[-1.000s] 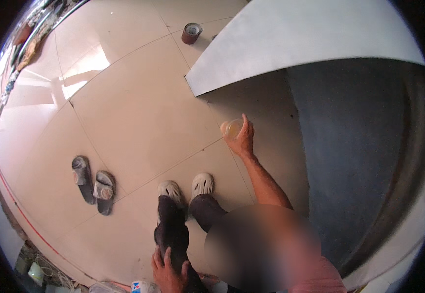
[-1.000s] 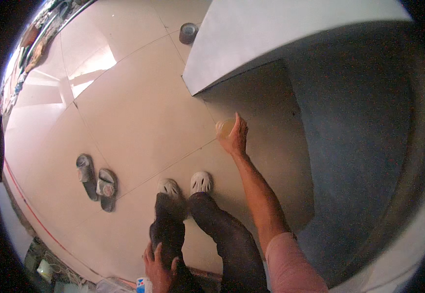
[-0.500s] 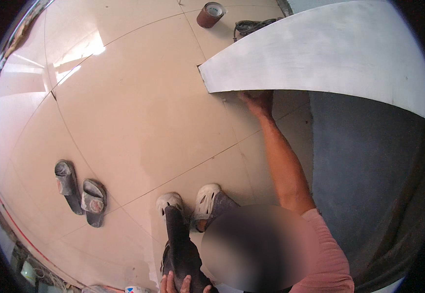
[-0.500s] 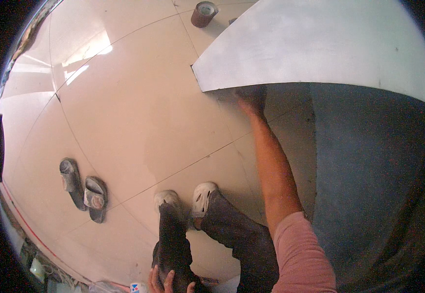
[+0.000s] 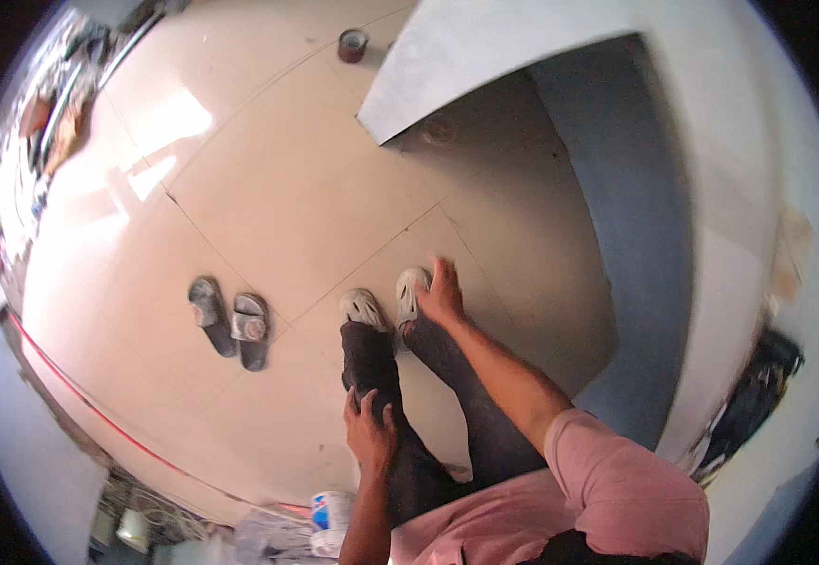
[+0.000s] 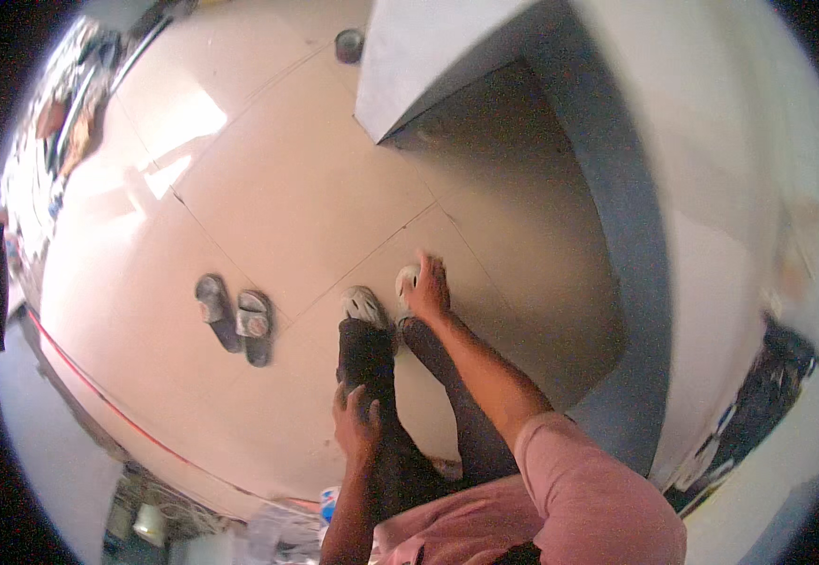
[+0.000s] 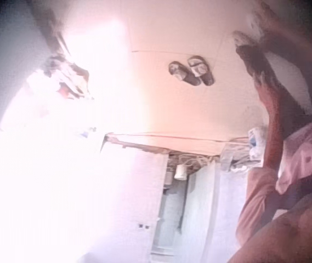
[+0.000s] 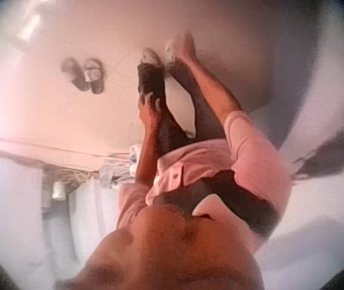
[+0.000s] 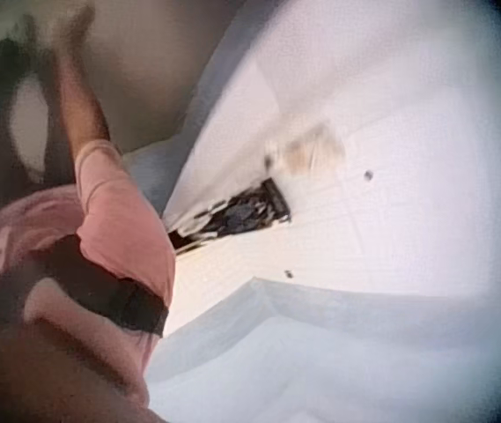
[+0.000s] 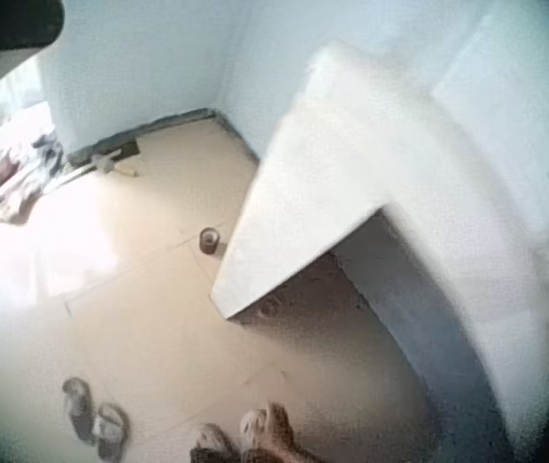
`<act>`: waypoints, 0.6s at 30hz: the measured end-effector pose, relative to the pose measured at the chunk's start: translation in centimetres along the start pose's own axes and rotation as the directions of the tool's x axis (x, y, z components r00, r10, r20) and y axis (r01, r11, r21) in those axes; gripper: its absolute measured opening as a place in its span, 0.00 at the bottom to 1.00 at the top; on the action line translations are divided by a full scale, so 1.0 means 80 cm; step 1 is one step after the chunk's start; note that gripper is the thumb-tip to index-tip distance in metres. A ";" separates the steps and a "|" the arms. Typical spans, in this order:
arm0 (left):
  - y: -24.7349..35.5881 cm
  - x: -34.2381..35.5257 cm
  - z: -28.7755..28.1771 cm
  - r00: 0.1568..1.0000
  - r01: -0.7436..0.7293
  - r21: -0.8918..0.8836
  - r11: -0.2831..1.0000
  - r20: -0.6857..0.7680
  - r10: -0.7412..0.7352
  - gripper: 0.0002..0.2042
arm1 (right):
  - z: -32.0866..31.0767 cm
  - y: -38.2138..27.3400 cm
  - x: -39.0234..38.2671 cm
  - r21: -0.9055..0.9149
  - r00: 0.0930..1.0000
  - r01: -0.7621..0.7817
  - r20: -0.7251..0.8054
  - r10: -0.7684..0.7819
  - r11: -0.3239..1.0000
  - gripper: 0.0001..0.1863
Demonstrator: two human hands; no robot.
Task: The person paints a ceiling using a long-handled roller, then clears a cluttered desk by moving clothes, a phone, and other items aside. They place a large foam board on the desk, dip the roller in a bucket, and resume painting the ceiling.
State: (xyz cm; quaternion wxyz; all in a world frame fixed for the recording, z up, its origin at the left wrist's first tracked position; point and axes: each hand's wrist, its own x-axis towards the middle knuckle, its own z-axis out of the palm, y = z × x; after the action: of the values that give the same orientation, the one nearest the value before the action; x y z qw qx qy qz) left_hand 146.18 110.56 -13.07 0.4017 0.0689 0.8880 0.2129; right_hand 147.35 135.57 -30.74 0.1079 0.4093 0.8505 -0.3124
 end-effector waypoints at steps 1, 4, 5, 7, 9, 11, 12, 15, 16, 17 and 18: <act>-0.005 -0.008 0.001 0.999 -0.032 0.016 0.999 -0.007 0.032 0.20 | -0.009 -0.008 -0.051 0.021 0.998 -0.034 0.060 0.033 0.999 0.35; 0.008 -0.035 -0.003 0.994 -0.096 0.131 0.987 0.068 0.088 0.20 | -0.090 -0.048 -0.200 0.296 0.997 0.031 0.059 -0.050 0.955 0.23; 0.015 -0.054 -0.008 0.986 -0.135 0.187 0.973 0.124 0.113 0.20 | -0.113 -0.048 -0.250 0.328 0.994 0.032 0.088 -0.065 0.944 0.19; -0.004 -0.088 -0.007 0.938 -0.319 0.216 0.923 0.212 0.275 0.20 | -0.202 -0.083 -0.330 0.347 0.964 -0.012 0.253 -0.082 0.938 0.18; 0.002 -0.102 -0.015 0.845 -0.443 0.196 0.875 0.417 0.334 0.19 | -0.265 -0.094 -0.396 0.378 0.979 0.007 0.186 -0.084 0.926 0.17; 0.011 -0.108 -0.039 0.762 -0.515 0.123 0.848 0.519 0.387 0.14 | -0.319 -0.096 -0.436 0.476 0.989 0.013 0.121 -0.080 0.879 0.16; 0.007 -0.106 -0.041 0.745 -0.570 0.158 0.806 0.514 0.425 0.14 | -0.358 -0.102 -0.456 0.440 0.999 0.020 0.031 -0.038 0.898 0.16; 0.091 -0.121 -0.040 0.418 -0.878 0.117 0.465 0.662 0.622 0.12 | -0.469 -0.074 -0.535 0.406 0.938 0.046 -0.332 0.100 0.913 0.16; 0.137 -0.141 -0.051 0.246 -0.954 0.067 0.293 0.734 0.632 0.11 | -0.488 -0.061 -0.566 0.419 0.877 0.056 -0.454 0.156 0.906 0.16; 0.188 -0.167 -0.044 0.234 -0.949 0.040 0.312 0.755 0.613 0.10 | -0.507 -0.043 -0.598 0.370 0.784 0.017 -0.582 0.217 0.929 0.15; 0.237 -0.208 -0.027 0.211 -0.943 0.010 0.332 0.789 0.576 0.09 | -0.512 -0.026 -0.645 0.339 0.666 -0.056 -0.688 0.288 0.939 0.15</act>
State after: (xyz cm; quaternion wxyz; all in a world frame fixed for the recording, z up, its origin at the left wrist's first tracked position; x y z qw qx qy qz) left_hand 154.75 122.02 7.81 0.4832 0.6892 0.5284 0.1108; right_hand 181.83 127.57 24.86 -0.2706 0.5896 0.7246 -0.2328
